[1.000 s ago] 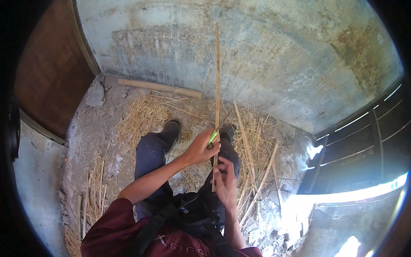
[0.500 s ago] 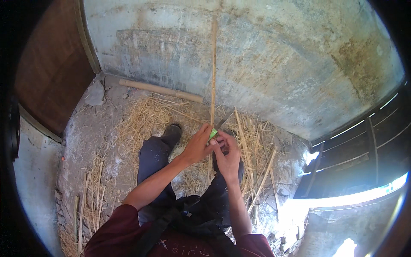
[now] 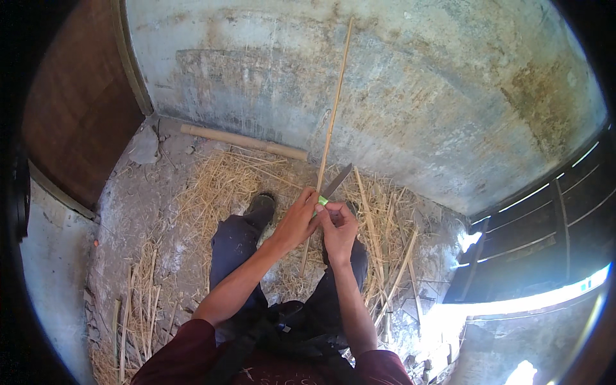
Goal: The person whittles and shapes a long bamboo pole using a small knife, shaving off thin strips from the end of the pole.
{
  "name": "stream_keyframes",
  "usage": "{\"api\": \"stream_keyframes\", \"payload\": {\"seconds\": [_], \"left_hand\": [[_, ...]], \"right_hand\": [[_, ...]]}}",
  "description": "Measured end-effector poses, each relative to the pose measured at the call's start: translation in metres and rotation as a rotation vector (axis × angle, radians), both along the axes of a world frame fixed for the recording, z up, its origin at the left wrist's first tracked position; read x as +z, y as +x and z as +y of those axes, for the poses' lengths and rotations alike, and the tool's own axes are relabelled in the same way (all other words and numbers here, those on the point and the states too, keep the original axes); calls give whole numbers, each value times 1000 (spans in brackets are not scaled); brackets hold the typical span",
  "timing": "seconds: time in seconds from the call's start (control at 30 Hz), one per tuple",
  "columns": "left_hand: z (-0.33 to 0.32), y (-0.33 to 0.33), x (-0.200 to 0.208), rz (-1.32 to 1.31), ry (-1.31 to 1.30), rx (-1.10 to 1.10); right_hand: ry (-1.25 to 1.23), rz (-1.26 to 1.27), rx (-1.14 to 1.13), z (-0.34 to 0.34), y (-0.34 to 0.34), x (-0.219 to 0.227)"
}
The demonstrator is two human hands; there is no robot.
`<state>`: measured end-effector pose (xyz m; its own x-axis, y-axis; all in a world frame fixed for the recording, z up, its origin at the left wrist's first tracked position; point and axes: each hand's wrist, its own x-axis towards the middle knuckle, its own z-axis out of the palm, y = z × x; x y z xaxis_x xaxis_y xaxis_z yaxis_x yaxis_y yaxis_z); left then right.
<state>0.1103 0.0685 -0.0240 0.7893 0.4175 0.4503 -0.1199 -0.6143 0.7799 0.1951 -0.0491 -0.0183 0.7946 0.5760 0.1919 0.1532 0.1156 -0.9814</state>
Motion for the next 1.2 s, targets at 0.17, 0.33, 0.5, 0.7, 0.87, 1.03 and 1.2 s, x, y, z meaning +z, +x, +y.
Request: {"api": "stream_keyframes", "payload": {"seconds": [0.17,0.33,0.5,0.7,0.87,1.03,1.2], "left_hand": [[-6,9,6,-71,-63,10],[-8,11,9,-62,-170,-3],[-9,14,5,-67,-138,27],[-9,14,6,2,-152,32],[-9,12,6,-8,-94,73],[-11,3,5,-9,-100,27],[-13,-4,20,-23,-347,61]], "right_hand": [[256,40,-158,10,11,-1],[393,197,-208,4,41,28],[407,545,62,19,71,41],[220,463,29,58,63,24],[164,365,-11,62,50,20],[107,445,53,61,58,17],[213,498,101,67,59,8]]}}
